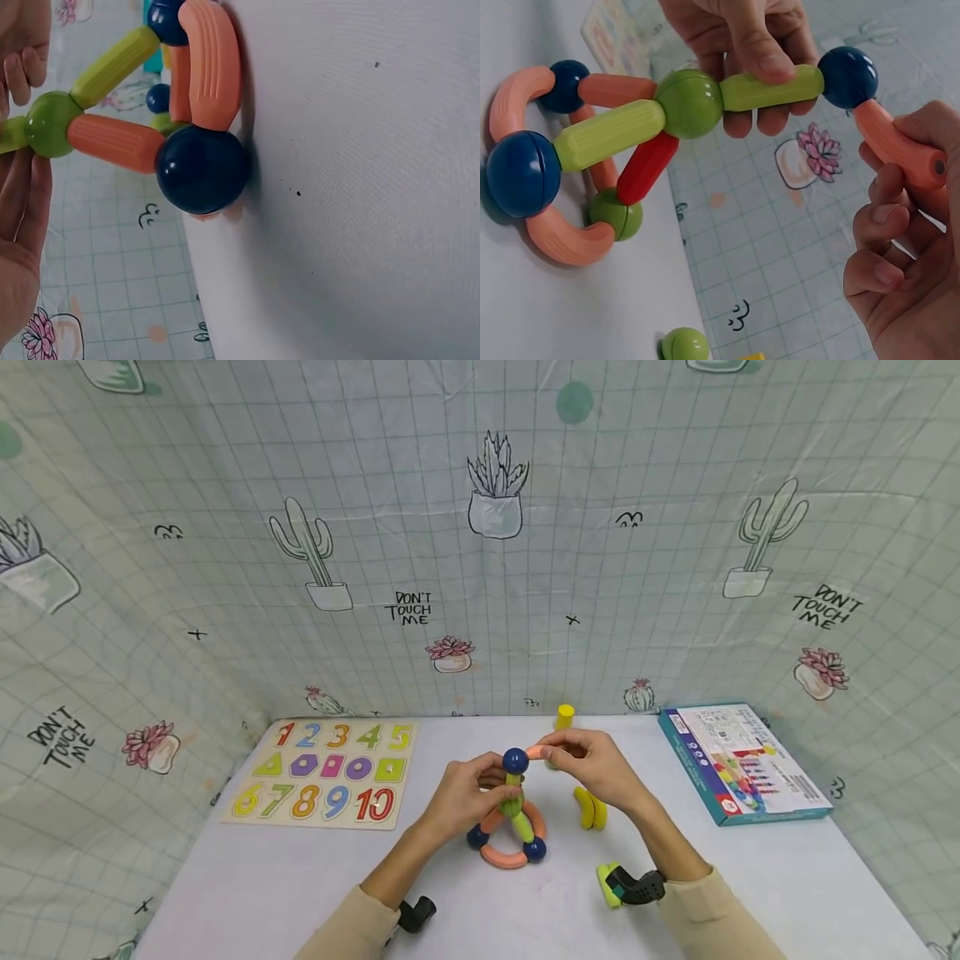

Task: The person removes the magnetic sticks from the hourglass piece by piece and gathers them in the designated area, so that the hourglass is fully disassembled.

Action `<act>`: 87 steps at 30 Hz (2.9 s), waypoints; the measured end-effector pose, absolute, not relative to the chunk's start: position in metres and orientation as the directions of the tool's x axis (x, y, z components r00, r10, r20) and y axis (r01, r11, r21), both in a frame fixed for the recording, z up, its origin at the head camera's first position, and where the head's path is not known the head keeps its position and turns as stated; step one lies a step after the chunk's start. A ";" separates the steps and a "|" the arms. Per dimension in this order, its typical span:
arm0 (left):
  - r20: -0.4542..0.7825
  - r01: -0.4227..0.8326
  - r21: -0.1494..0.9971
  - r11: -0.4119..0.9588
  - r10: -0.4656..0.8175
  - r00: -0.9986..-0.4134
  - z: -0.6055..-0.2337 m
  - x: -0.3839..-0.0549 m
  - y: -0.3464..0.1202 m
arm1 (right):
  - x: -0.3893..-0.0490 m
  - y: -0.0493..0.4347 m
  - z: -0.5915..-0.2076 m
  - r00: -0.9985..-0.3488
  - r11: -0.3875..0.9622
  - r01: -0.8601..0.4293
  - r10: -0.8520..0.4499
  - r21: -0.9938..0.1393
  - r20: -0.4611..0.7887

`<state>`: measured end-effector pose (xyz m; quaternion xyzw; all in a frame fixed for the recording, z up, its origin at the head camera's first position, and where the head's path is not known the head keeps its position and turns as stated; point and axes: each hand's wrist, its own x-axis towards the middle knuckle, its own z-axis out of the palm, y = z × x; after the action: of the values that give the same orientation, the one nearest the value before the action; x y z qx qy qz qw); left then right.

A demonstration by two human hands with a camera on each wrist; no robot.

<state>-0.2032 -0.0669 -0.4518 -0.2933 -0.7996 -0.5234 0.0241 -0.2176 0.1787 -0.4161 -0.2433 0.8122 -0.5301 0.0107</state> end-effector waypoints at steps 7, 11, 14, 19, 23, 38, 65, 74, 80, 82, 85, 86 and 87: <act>0.351 0.498 0.821 0.280 0.440 -0.827 -0.451 -0.204 -0.066 | -0.218 0.177 -0.413 -0.888 0.339 -0.391 -0.385 -0.856 0.253; 0.365 0.509 0.810 0.291 0.428 -0.827 -0.451 -0.204 -0.065 | -0.218 0.181 -0.411 -0.909 0.386 -0.385 -0.317 -0.838 0.272; 0.364 0.509 0.807 0.301 0.425 -0.829 -0.450 -0.204 -0.064 | -0.220 0.188 -0.410 -0.925 0.413 -0.369 -0.253 -0.833 0.284; 0.342 0.491 0.806 0.331 0.417 -0.842 -0.449 -0.202 -0.065 | -0.223 0.199 -0.412 -0.947 0.450 -0.310 -0.224 -0.838 0.230; 0.338 0.487 0.803 0.344 0.410 -0.847 -0.447 -0.200 -0.066 | -0.224 0.209 -0.419 -0.971 0.510 -0.209 -0.211 -0.834 0.114; 0.349 0.489 0.804 0.338 0.397 -0.849 -0.450 -0.199 -0.071 | -0.220 0.260 -0.479 -0.950 0.745 0.227 0.027 -0.628 -0.312; 0.273 0.456 0.823 0.339 0.468 -0.841 -0.453 -0.200 -0.068 | -0.212 0.257 -0.482 -0.945 0.797 0.160 -0.048 -0.583 -0.325; 0.341 0.517 0.789 0.332 0.463 -0.818 -0.456 -0.201 -0.068 | -0.212 0.256 -0.483 -0.946 0.790 0.159 -0.048 -0.592 -0.319; 0.352 0.541 0.768 0.343 0.479 -0.804 -0.453 -0.204 -0.070 | -0.213 0.255 -0.483 -0.946 0.791 0.164 -0.044 -0.589 -0.322; 0.345 0.535 0.769 0.349 0.479 -0.808 -0.451 -0.204 -0.070 | -0.213 0.255 -0.483 -0.947 0.795 0.159 -0.046 -0.585 -0.319; 0.328 0.519 0.777 0.356 0.475 -0.817 -0.448 -0.203 -0.071 | -0.213 0.255 -0.482 -0.951 0.803 0.140 -0.055 -0.580 -0.305; 0.321 0.515 0.778 0.360 0.476 -0.819 -0.447 -0.203 -0.072 | -0.213 0.255 -0.482 -0.952 0.805 0.135 -0.057 -0.577 -0.302; 0.315 0.511 0.778 0.365 0.478 -0.820 -0.447 -0.202 -0.072 | -0.213 0.255 -0.482 -0.952 0.807 0.134 -0.056 -0.576 -0.300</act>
<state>-0.2022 -0.0723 -0.4469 -0.2994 -0.8259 -0.4774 0.0174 -0.2134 0.2549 -0.4818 0.0206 0.9380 -0.3101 0.1532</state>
